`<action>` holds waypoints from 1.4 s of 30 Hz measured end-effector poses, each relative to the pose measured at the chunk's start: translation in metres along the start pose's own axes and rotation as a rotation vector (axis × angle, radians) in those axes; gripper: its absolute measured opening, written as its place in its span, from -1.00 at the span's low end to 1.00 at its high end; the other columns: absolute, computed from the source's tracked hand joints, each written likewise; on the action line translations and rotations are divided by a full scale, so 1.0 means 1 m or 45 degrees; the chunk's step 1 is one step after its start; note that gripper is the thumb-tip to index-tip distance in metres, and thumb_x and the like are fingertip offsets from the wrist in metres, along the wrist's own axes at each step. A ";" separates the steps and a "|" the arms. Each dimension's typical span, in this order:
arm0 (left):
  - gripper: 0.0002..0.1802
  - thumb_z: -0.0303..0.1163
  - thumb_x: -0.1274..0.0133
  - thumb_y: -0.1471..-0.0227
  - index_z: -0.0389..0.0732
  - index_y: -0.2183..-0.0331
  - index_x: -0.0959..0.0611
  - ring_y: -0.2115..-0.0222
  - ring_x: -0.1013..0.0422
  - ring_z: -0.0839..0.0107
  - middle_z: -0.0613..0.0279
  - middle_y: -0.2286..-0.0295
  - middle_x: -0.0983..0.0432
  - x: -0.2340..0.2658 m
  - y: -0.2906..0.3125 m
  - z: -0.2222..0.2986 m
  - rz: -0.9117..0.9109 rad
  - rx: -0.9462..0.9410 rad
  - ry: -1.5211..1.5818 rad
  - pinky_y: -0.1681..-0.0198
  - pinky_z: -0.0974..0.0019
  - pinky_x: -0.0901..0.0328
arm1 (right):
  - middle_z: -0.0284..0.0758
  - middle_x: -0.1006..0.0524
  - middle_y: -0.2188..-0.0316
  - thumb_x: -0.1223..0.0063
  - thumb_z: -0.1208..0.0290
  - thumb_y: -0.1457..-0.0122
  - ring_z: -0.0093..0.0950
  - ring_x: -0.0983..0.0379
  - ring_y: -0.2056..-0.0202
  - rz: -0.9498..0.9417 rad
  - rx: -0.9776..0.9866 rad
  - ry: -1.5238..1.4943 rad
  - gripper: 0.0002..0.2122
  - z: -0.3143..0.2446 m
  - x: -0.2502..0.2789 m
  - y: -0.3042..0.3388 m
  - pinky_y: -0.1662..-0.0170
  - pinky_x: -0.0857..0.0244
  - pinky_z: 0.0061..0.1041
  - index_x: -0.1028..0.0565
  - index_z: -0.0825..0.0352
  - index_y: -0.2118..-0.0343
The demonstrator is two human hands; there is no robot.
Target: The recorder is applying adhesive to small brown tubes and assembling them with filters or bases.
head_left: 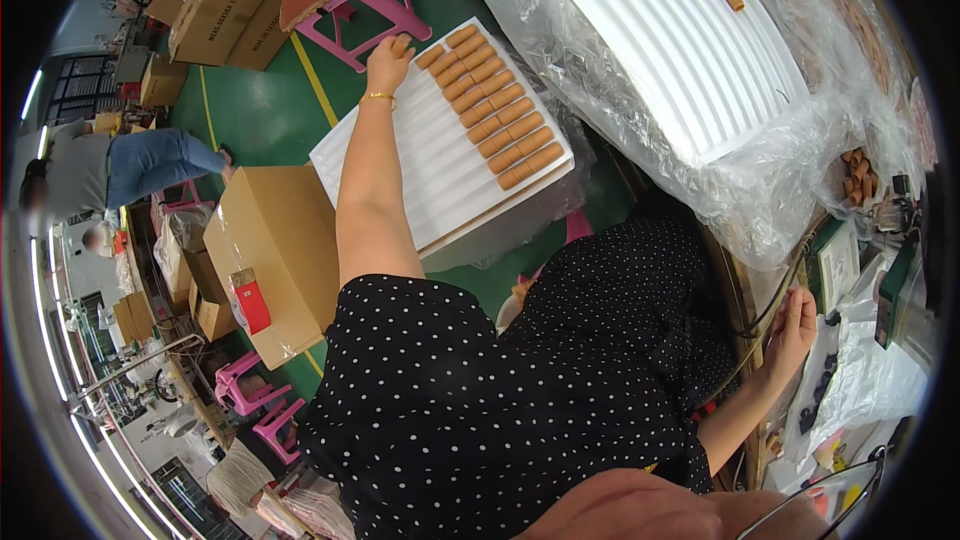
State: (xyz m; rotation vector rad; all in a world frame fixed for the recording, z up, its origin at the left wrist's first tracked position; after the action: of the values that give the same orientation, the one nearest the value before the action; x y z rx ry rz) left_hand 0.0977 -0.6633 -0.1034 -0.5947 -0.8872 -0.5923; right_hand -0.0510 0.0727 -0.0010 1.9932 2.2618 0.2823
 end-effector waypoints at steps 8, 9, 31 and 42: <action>-0.50 -0.02 0.04 0.03 -0.29 0.25 -0.51 0.18 -0.27 0.08 -0.08 0.26 -0.40 -0.005 0.057 -0.031 0.428 0.144 -0.251 0.06 0.20 -0.13 | -0.51 -0.29 0.65 0.09 0.39 -0.17 -0.80 -0.03 0.70 0.005 0.011 0.067 -0.86 0.001 -0.005 0.000 0.67 0.16 -0.83 -0.43 0.36 0.38; -0.49 -0.05 0.22 -0.09 -0.33 0.22 -0.50 0.15 -0.25 0.08 -0.13 0.23 -0.38 -0.008 0.062 -0.039 0.506 0.263 -0.023 0.03 0.22 -0.10 | -0.52 -0.29 0.65 0.09 0.39 -0.17 -0.80 -0.03 0.70 -0.003 0.024 0.094 -0.86 0.002 -0.004 0.001 0.67 0.16 -0.83 -0.43 0.36 0.38; -0.63 -0.27 0.30 -0.16 -0.38 0.16 -0.38 0.02 -0.12 0.10 -0.07 0.12 -0.24 0.104 0.005 0.251 1.124 -0.380 0.630 -0.07 0.20 0.02 | -0.60 -0.20 0.67 0.09 0.33 -0.17 -0.83 0.00 0.68 0.359 0.119 0.314 -0.86 -0.004 0.153 0.021 0.66 0.18 -0.80 -0.42 0.28 0.34; -0.63 -0.37 -0.06 0.06 -0.37 0.21 -0.43 0.51 -0.41 0.48 0.18 0.42 -0.45 -0.107 -0.063 0.486 -0.578 -0.323 1.199 0.43 0.47 -0.33 | -0.57 -0.27 0.67 0.07 0.39 -0.16 -0.81 -0.09 0.70 0.504 0.097 0.181 -0.89 0.011 0.160 0.087 0.66 0.09 -0.81 -0.41 0.32 0.37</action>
State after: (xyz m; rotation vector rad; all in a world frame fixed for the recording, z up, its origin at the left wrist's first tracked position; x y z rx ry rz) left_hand -0.2555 -0.3478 0.0629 -0.2664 -0.0368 -1.2702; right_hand 0.0150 0.2423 0.0132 2.5291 1.9579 0.3880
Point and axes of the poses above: each hand's wrist, its own y-axis away from the middle knuckle, its own x-axis out of the back of the hand, z = x × y, the point moved 10 cm from there along -y, towards the middle knuckle
